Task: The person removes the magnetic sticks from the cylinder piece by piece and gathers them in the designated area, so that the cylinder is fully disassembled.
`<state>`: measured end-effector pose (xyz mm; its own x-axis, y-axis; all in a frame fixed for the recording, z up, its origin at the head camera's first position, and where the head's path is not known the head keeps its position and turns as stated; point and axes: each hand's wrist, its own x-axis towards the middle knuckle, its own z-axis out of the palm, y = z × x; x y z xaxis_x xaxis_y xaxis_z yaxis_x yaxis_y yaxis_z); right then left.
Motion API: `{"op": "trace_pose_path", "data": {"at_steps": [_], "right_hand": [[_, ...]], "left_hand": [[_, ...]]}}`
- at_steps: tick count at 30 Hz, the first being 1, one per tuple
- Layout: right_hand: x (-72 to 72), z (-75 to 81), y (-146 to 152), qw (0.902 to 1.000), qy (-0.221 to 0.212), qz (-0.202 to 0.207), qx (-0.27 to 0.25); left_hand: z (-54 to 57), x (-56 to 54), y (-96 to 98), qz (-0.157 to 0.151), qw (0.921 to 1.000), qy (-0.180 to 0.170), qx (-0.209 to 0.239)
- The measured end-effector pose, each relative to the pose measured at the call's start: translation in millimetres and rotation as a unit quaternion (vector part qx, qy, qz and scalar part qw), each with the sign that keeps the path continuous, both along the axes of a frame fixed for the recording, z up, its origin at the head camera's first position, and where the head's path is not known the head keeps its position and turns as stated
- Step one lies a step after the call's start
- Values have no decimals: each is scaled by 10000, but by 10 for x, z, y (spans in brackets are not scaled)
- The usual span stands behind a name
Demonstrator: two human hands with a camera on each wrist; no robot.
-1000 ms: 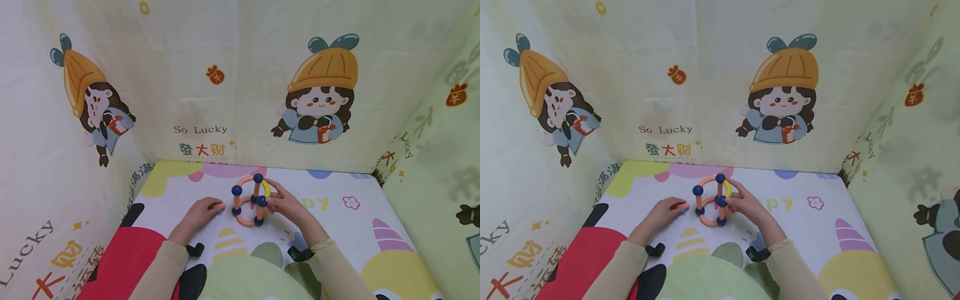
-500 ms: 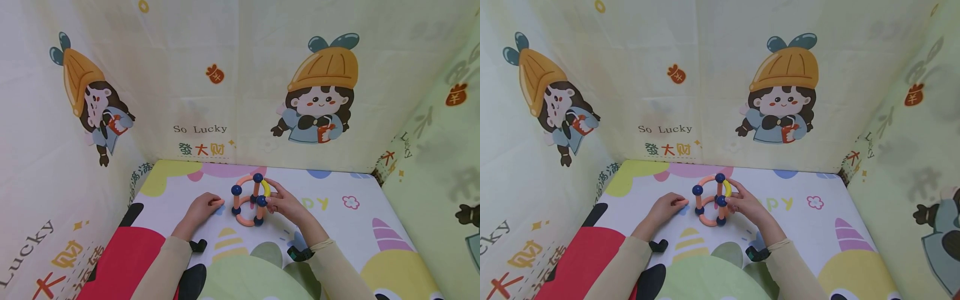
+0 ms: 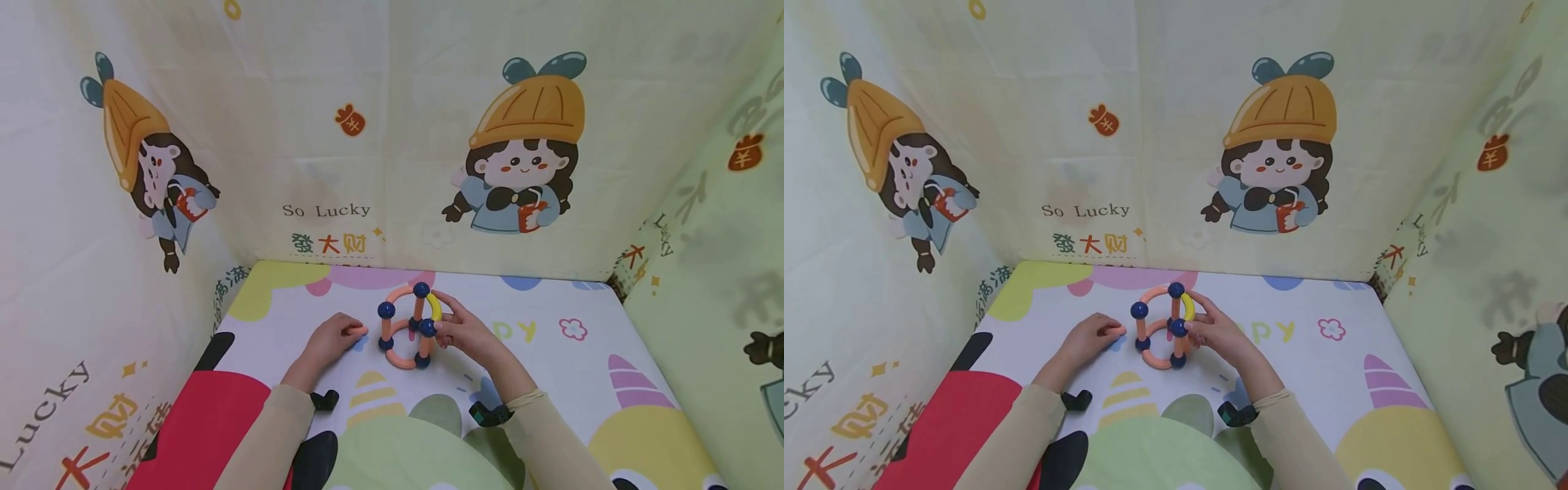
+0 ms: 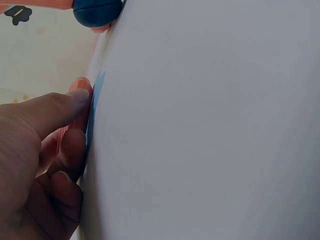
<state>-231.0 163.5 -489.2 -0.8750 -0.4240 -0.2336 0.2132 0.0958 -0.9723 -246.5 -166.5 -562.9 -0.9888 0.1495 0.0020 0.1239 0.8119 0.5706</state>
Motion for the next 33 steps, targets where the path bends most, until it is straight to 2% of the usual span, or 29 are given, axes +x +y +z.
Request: {"op": "trace_pose_path", "data": {"at_steps": [10,14,20,28,33], "right_hand": [[1,-8,1,10000,-22,-11,-51],[-3,-10,4,10000,11,-40,-25],[-12,41,14,9994,46,-219,273],[-169,81,47,9955,54,-466,829],[-277,143,45,9939,138,-372,1028]], "left_hand": [[37,78,50,20,9986,54,533],[50,126,140,-204,9959,26,878],[59,229,290,-523,9931,31,1046],[37,257,387,-566,9917,-74,1154],[13,241,436,-576,9918,-114,1138]]}}
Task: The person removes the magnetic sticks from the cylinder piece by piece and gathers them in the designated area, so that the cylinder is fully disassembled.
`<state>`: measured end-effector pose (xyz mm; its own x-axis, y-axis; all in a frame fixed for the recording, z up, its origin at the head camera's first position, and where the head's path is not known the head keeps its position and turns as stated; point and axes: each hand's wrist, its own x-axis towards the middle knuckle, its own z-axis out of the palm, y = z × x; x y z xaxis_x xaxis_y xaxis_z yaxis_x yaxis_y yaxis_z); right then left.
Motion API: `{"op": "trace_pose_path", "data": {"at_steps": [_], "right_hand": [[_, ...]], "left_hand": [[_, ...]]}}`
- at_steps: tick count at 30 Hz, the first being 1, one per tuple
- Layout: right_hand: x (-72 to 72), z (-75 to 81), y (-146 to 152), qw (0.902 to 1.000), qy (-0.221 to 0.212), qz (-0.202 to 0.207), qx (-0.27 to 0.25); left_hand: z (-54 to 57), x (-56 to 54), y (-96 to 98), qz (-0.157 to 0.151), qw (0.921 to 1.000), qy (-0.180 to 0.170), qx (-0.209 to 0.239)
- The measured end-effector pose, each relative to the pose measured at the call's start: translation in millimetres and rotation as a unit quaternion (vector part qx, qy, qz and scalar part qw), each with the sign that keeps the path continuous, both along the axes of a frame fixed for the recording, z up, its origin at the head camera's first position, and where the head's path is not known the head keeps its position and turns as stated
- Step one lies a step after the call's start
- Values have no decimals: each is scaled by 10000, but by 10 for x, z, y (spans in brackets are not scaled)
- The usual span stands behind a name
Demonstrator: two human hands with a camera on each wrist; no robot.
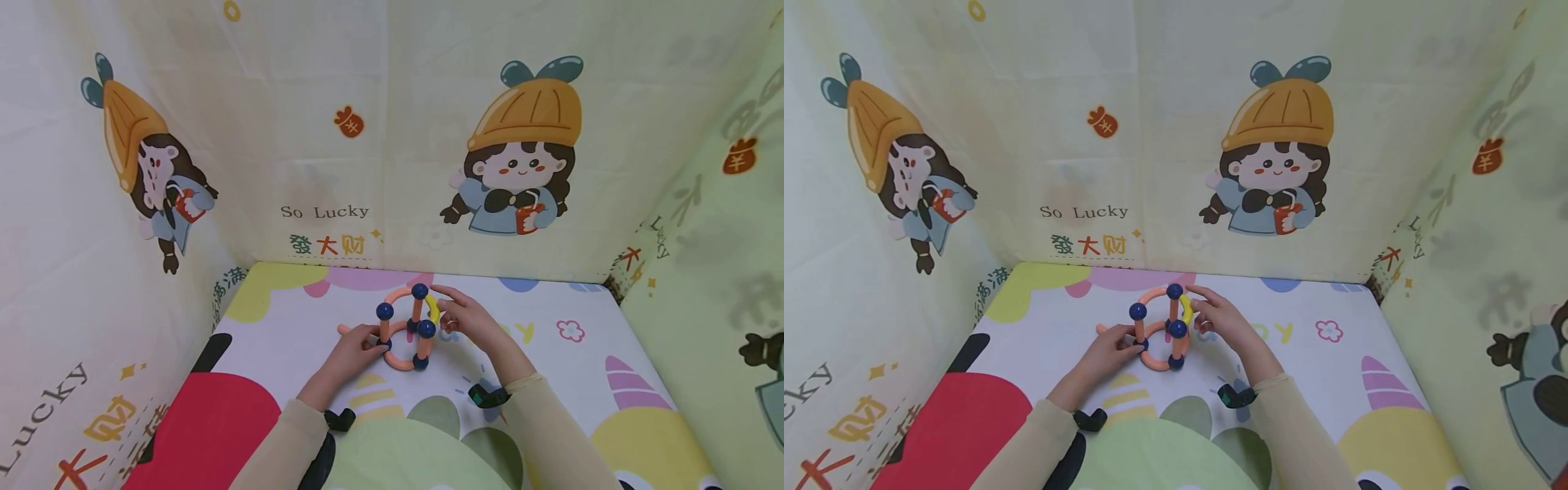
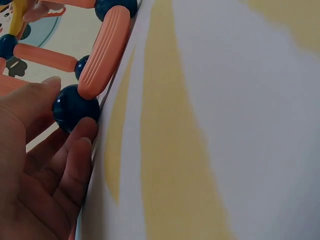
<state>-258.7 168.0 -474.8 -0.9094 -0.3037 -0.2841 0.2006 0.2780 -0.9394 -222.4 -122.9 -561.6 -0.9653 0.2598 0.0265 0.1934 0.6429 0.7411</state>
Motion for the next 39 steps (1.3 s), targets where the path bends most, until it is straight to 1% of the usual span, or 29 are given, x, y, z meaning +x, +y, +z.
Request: {"op": "trace_pose_path", "data": {"at_steps": [6,10,16,20,23,26,33,39], "right_hand": [[-122,51,-44,9998,25,193,42],[-180,57,-78,9995,5,317,-15],[-232,40,-124,9992,-22,387,-111],[-247,30,-159,9991,-32,392,-176],[-241,28,-171,9993,-87,316,-181],[-221,33,-170,9995,-198,188,-185],[-139,56,-143,9993,-240,56,-279],[-69,50,-111,9981,-322,-81,-522]], "left_hand": [[-11,-16,47,125,9998,-59,-119],[6,-12,70,107,9998,-131,-83],[29,-16,87,-7,9997,-231,-121],[29,-22,87,25,9994,-320,-120],[26,-27,85,72,9991,-381,-197],[26,-41,85,42,9988,-404,-258],[37,-100,93,62,9977,-642,-185],[63,-145,99,-136,9982,-557,-193]]}}
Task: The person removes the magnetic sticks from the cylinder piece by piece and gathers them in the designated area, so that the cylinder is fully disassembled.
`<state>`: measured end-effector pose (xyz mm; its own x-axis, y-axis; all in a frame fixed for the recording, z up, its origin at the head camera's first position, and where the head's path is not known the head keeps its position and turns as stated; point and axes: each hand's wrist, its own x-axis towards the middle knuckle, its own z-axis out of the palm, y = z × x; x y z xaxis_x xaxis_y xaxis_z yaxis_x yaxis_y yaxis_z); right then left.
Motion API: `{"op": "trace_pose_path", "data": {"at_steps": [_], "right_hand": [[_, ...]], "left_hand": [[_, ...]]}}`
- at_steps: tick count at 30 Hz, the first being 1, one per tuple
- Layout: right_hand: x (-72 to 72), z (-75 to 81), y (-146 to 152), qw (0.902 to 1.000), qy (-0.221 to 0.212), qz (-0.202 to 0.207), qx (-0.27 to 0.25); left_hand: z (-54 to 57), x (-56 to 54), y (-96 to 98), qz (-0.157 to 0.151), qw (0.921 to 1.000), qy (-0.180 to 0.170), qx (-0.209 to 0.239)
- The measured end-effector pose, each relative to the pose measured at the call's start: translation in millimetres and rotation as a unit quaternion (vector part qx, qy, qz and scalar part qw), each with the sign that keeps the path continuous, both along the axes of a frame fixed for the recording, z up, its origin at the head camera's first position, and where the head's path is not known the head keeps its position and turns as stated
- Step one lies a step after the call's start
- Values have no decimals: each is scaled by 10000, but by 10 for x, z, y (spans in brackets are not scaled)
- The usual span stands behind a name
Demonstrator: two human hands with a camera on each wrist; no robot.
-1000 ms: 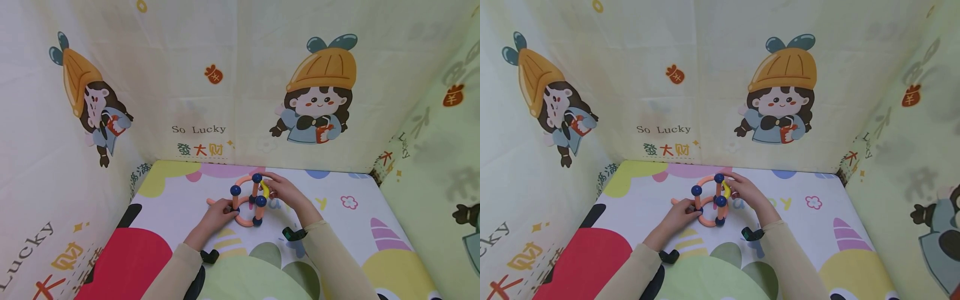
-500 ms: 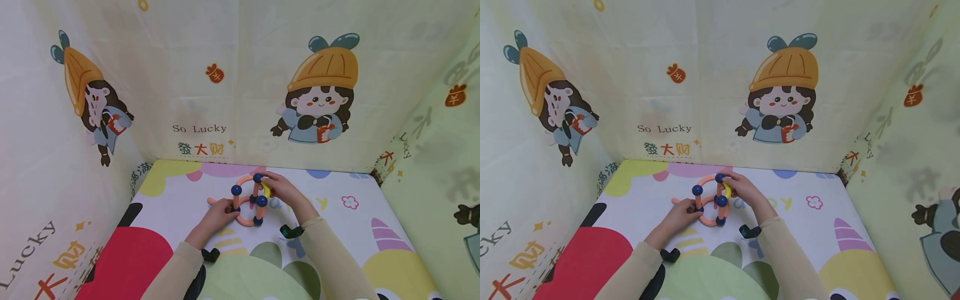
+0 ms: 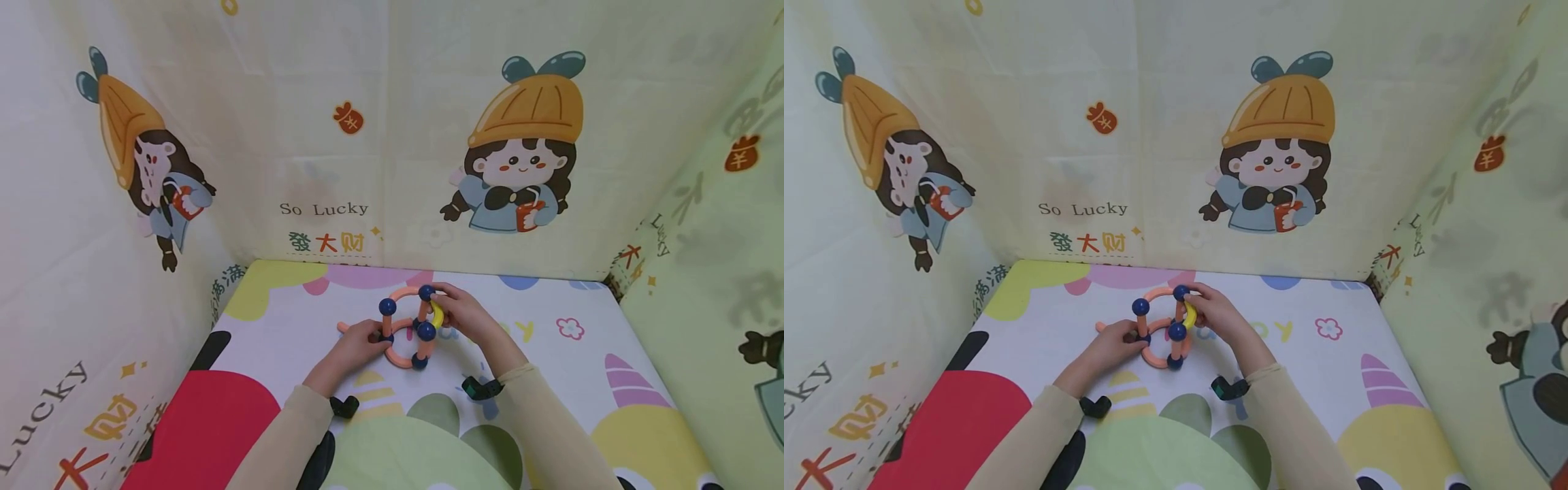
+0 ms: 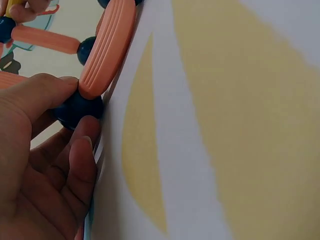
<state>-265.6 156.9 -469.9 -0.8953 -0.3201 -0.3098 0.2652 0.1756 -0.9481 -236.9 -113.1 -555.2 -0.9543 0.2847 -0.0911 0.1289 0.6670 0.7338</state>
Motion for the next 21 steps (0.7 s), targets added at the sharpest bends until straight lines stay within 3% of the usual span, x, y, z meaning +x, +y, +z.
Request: {"op": "trace_pose_path", "data": {"at_steps": [7,15,21], "right_hand": [[130,1,39,9997,-48,70,-246],[299,-16,108,9961,20,199,-859],[403,-37,128,9940,-23,157,-1083]], "left_hand": [[46,-44,20,-185,9998,-101,-67],[13,-147,44,-492,9987,-86,-134],[42,-159,83,-553,9983,-112,-137]]}}
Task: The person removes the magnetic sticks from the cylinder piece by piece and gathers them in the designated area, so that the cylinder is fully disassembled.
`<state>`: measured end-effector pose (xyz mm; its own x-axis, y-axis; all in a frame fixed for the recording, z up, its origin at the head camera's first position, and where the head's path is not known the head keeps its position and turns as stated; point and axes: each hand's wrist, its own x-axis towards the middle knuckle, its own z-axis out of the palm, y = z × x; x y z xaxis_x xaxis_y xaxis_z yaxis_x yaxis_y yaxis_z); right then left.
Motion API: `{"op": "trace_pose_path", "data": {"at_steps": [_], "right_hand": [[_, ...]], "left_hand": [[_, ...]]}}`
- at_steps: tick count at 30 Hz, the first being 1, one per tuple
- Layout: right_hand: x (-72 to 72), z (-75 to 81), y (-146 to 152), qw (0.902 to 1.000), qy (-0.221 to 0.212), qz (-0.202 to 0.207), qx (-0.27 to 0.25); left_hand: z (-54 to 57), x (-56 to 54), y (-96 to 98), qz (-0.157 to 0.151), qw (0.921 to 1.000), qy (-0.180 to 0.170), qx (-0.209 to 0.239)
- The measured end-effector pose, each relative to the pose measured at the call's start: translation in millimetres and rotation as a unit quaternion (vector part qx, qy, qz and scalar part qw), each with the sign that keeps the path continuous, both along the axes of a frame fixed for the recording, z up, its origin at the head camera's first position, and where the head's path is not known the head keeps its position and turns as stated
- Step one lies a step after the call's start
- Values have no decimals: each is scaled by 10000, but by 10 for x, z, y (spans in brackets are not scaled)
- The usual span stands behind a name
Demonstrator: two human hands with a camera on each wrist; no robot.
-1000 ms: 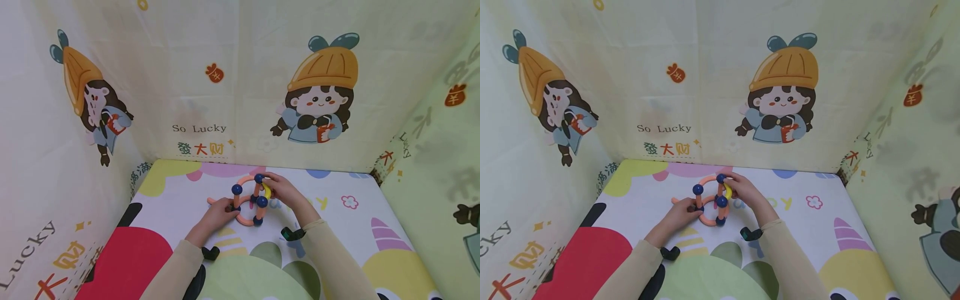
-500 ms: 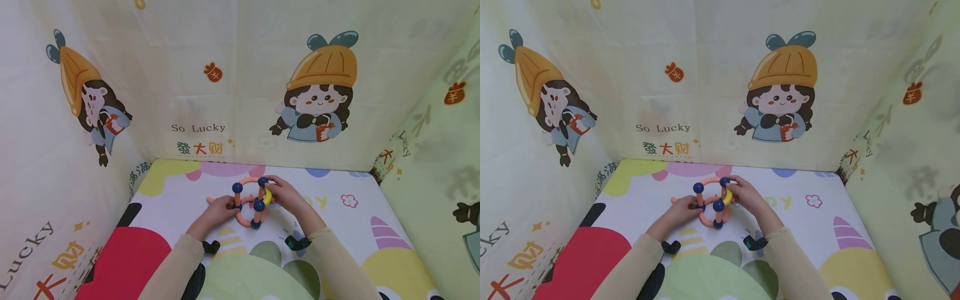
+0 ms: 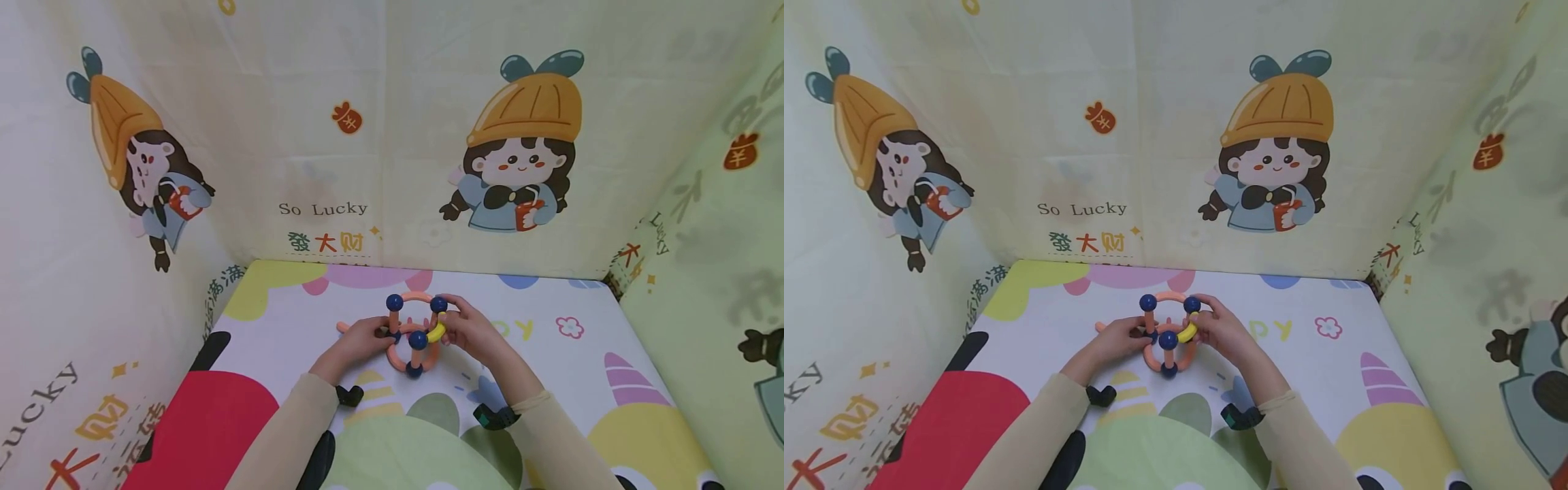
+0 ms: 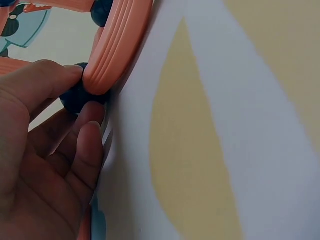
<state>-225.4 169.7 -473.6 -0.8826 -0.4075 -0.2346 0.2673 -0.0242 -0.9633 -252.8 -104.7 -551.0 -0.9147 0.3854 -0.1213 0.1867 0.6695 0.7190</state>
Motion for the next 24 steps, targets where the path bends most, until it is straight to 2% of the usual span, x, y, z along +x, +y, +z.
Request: {"op": "trace_pose_path", "data": {"at_steps": [11,20,24], "right_hand": [[83,-72,62,9998,-107,-30,-158],[102,-78,105,9999,-43,90,-1],[100,-84,100,9998,-35,90,151]], "left_hand": [[3,-26,78,-95,9999,-44,57],[1,-6,92,-87,9999,7,109],[-15,43,53,217,9994,258,83]]}}
